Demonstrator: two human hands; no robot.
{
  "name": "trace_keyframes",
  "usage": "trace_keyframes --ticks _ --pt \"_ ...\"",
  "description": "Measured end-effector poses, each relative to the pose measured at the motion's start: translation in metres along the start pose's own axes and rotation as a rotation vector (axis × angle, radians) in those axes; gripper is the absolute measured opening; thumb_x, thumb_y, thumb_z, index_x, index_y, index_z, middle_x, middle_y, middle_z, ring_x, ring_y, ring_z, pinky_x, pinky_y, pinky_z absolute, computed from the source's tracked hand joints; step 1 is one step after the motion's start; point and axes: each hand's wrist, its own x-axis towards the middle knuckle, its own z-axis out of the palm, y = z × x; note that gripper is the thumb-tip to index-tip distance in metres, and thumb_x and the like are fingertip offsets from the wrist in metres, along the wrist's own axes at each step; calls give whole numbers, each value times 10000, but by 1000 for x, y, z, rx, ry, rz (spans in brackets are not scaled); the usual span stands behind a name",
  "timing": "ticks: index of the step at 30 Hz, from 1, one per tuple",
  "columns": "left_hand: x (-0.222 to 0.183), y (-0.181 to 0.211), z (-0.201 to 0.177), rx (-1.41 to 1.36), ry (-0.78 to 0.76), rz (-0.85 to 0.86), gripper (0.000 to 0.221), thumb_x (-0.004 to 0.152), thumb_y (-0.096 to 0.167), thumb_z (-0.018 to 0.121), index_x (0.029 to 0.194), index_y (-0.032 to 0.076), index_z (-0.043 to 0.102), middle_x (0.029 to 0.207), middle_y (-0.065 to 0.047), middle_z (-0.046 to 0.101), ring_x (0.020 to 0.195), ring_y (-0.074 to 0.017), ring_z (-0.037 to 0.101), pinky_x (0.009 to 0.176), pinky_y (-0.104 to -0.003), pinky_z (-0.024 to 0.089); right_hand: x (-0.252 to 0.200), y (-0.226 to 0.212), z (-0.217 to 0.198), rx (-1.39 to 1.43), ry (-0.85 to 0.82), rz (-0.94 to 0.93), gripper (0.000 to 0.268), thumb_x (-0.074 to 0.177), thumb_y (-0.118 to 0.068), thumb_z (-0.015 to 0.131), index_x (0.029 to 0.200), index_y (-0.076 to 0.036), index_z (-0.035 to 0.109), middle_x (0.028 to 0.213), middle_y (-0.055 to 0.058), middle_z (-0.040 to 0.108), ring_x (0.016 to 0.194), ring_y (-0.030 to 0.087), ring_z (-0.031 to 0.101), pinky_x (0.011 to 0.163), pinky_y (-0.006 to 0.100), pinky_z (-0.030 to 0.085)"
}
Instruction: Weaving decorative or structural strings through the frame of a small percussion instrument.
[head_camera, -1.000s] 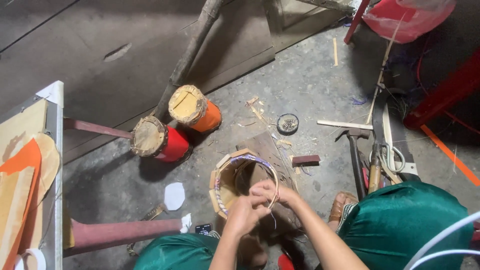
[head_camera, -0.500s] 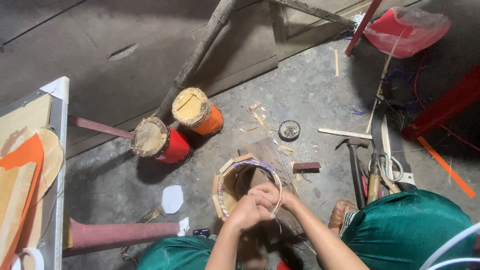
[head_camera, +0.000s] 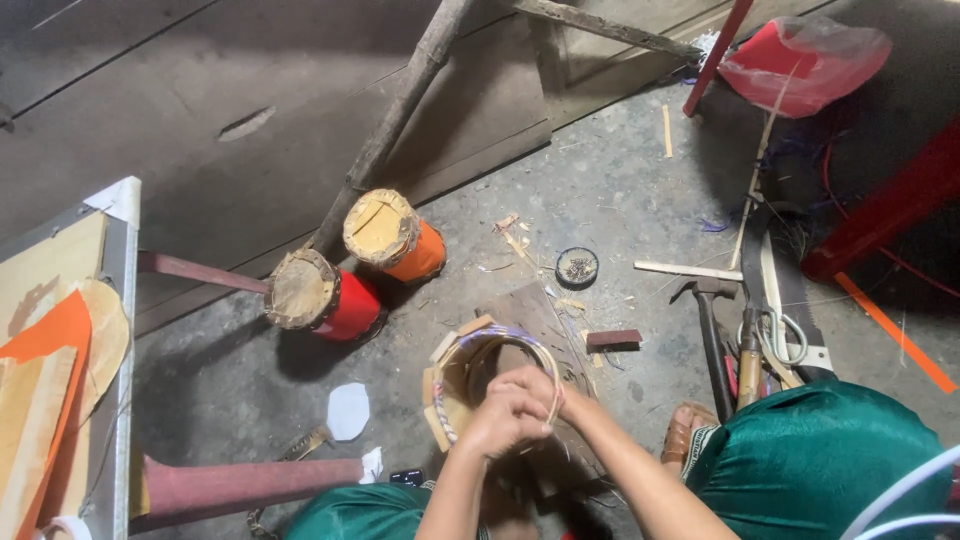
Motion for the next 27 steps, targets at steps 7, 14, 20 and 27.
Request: trace_keyframes --ticks 7,14,20,27 --pt "-36 47 13 40 144 -85 68 835 134 826 866 151 768 993 -4 796 899 -128 718 927 -337 573 -34 -9 -16 -479 95 639 790 816 -417 736 1528 -369 397 1586 12 414 1385 262 506 1124 477 447" --pt "-24 28 22 145 227 57 102 795 238 840 870 170 830 917 22 812 853 -123 722 822 -310 560 -111 -169 -12 -853 526 709 254 1019 -323 523 1192 -273 701 1071 -25 768 689 153 770 550 306 664" --pt "-41 46 24 173 290 78 245 753 119 722 633 319 797 761 110 791 726 -101 657 782 -265 513 -72 -121 13 -942 506 305 240 981 -337 623 887 -131 701 861 26 598 817 219 554 767 376 527" --pt "-44 24 32 340 383 149 215 838 285 784 1039 216 815 998 4 813 878 -184 754 863 -360 573 -86 -81 7 -304 693 135 234 990 -163 478 902 -94 683 881 43 683 839 170 667 781 312 568"
